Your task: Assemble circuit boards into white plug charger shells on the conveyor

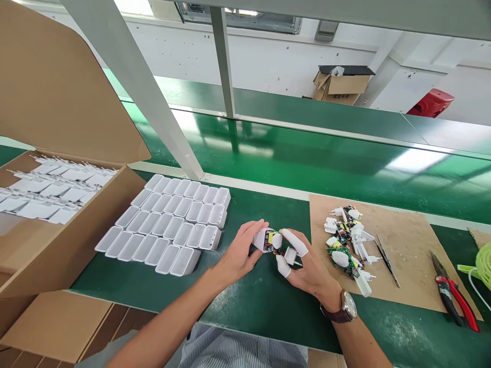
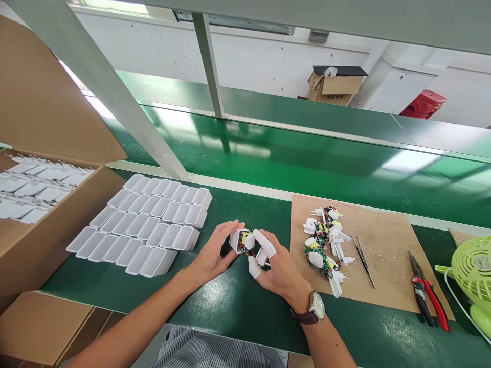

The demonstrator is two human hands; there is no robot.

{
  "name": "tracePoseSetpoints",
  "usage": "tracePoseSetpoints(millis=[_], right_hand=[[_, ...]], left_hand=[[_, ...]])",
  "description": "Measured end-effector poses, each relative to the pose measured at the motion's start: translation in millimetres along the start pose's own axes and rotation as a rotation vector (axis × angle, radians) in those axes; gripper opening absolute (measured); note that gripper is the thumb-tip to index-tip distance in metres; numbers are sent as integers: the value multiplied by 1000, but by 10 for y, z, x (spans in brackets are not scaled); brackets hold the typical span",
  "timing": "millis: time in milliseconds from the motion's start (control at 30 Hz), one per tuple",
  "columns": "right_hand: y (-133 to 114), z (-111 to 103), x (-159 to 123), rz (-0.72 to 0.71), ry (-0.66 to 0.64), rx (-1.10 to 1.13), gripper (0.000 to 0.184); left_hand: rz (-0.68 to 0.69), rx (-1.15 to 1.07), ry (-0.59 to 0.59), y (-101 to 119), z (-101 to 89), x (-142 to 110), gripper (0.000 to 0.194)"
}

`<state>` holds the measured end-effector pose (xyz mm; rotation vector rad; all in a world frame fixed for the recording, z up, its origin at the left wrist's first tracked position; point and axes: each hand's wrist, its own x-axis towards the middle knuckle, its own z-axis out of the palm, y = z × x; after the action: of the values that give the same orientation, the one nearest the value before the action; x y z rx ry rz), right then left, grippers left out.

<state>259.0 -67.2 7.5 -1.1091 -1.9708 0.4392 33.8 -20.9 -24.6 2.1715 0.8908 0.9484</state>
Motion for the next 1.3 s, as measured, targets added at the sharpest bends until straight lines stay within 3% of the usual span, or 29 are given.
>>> tracePoseSetpoints(millis=[700, 1300], right_hand=[[30, 15, 4, -12, -34, -51, 70], [-14, -1, -18, -49, 17, -61, 67]], left_hand=[[21, -31, -24, 1, 13, -8, 72], [23, -23, -18, 18, 8, -12, 66]])
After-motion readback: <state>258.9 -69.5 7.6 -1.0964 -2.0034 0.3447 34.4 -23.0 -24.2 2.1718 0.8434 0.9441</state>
